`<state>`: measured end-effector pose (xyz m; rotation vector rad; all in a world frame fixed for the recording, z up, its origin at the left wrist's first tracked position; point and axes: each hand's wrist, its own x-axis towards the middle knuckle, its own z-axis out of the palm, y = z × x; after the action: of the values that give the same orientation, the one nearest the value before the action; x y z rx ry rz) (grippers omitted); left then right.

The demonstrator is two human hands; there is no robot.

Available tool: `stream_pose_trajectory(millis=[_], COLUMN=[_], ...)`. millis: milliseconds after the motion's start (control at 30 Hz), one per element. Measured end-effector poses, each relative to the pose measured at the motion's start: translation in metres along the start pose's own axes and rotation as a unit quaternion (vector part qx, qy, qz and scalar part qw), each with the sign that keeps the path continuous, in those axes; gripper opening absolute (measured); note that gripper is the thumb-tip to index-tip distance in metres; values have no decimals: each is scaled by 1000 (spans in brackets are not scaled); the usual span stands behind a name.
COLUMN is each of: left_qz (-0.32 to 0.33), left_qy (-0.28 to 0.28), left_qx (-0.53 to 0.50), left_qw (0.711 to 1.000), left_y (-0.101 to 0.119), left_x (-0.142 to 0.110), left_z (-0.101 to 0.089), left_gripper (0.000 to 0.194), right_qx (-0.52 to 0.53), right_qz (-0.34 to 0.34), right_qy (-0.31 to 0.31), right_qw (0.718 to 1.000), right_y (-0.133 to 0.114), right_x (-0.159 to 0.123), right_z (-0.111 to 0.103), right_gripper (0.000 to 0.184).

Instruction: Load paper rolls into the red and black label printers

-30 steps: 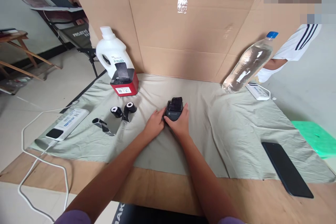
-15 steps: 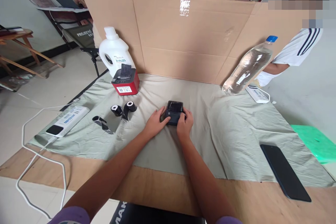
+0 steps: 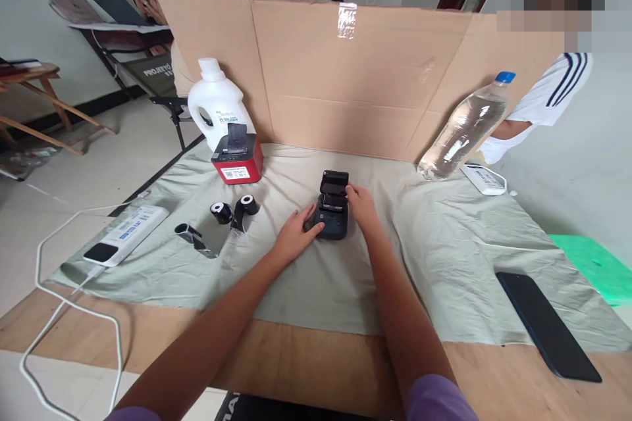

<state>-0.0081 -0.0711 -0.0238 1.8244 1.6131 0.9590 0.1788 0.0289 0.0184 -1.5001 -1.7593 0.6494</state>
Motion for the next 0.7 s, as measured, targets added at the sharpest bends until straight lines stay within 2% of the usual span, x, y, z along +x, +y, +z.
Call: stream_pose_trajectory(millis=[100,167,267,333,433,567,700], left_qz=[-3,-6,-10,-9,-9,-2,6], left_qy=[-1,-1,-1,0,-1,4,11], left_qx=[-2,-2,5,8,10,10,14], left_qw=[1000,1000,1000,1000,1000,1000,1000], left_y=[-1,0,1,1,1,2,2], left_x=[1,1,1,2,1,0,0], left_z=[0,0,0,0,-1,-1,-1], left_gripper=[65,65,65,63,61,61,63], right_qx=[-37,-63,-100,-117,-134,-189,-255], right_qz=[22,0,-29,-28,-6,-10,4], right_qy=[-50,-92,-206,-245,-221,-198,-169], right_qw=[998,994,973,962,966,962,952], right_y=[-7,-10,-12,-12,-11,-13,-16], right_x=[16,20,16,11,9,11,10], right_z=[-21,-31,-36,-37,-32,-16,2], right_gripper=[36,29,17,20,29,24,27])
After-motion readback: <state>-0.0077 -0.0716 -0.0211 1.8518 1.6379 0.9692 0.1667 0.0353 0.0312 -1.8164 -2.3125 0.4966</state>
